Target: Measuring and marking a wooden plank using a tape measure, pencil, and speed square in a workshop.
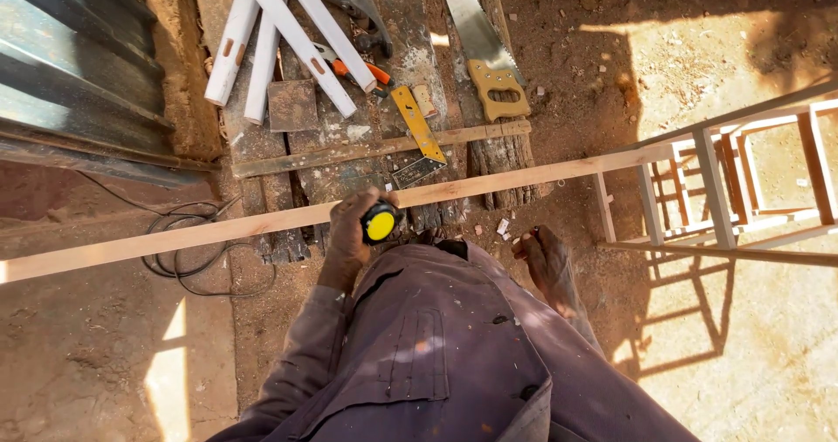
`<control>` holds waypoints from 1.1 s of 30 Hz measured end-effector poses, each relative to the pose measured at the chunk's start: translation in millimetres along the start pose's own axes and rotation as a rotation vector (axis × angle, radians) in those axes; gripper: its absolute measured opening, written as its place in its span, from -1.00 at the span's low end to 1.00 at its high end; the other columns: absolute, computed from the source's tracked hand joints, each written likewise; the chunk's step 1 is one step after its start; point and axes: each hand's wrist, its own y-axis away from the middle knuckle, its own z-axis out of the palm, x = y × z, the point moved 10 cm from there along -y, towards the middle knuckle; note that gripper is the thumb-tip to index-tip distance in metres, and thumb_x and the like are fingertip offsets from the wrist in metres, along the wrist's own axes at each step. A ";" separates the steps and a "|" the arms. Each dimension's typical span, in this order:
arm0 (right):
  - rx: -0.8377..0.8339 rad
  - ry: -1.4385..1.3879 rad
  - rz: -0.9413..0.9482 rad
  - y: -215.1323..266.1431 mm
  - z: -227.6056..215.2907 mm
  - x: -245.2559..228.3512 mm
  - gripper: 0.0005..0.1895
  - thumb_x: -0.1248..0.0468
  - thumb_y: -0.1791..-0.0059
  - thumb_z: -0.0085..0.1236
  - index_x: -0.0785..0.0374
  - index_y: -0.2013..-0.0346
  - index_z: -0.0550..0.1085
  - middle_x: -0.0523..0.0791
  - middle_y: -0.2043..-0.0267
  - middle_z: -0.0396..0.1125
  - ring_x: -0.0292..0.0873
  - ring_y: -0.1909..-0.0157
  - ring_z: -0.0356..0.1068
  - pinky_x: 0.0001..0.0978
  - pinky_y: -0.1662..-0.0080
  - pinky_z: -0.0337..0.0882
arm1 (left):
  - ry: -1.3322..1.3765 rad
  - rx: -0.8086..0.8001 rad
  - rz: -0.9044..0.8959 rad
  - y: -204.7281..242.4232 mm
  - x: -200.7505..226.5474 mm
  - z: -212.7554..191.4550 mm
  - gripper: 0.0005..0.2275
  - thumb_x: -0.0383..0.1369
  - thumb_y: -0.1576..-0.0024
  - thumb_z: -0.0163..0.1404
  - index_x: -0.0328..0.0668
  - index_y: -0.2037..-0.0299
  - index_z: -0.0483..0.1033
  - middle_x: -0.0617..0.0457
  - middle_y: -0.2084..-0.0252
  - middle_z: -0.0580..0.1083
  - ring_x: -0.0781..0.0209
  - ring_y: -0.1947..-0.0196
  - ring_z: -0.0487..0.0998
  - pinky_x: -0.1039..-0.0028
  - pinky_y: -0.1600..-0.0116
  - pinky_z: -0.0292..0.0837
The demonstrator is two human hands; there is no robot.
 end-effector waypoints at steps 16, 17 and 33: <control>-0.542 -0.247 -0.213 -25.0 79.7 -111.5 -0.67 0.16 -0.08 0.16 0.24 0.52 0.60 -0.12 0.67 0.30 -0.33 0.46 0.27 -0.40 0.39 0.30 | -0.545 -0.485 -0.088 39.7 -26.9 129.1 -0.52 -0.25 -0.03 0.22 -0.28 -0.17 0.55 -0.33 0.08 0.57 -0.06 -0.11 0.54 0.07 -0.12 0.50; -0.534 -0.291 -0.179 -26.8 74.8 -104.1 -0.72 0.19 -0.06 0.19 0.26 0.49 0.61 -0.12 0.65 0.33 -0.34 0.46 0.27 -0.44 0.39 0.29 | -0.519 -0.518 -0.123 44.6 -32.0 135.3 -0.51 -0.24 -0.05 0.19 -0.27 -0.19 0.54 -0.28 0.09 0.57 -0.03 -0.11 0.52 0.07 -0.15 0.48; -0.507 -0.733 0.000 -46.8 75.6 37.9 -0.80 0.48 0.24 0.40 0.41 0.38 0.55 -0.08 0.60 0.31 -0.37 0.64 0.27 -0.59 0.60 0.23 | -1.067 -0.576 -0.362 59.6 -97.1 130.7 -0.60 -0.18 -0.03 0.11 -0.25 0.00 0.64 -0.32 0.12 0.60 -0.28 0.00 0.61 -0.01 -0.07 0.53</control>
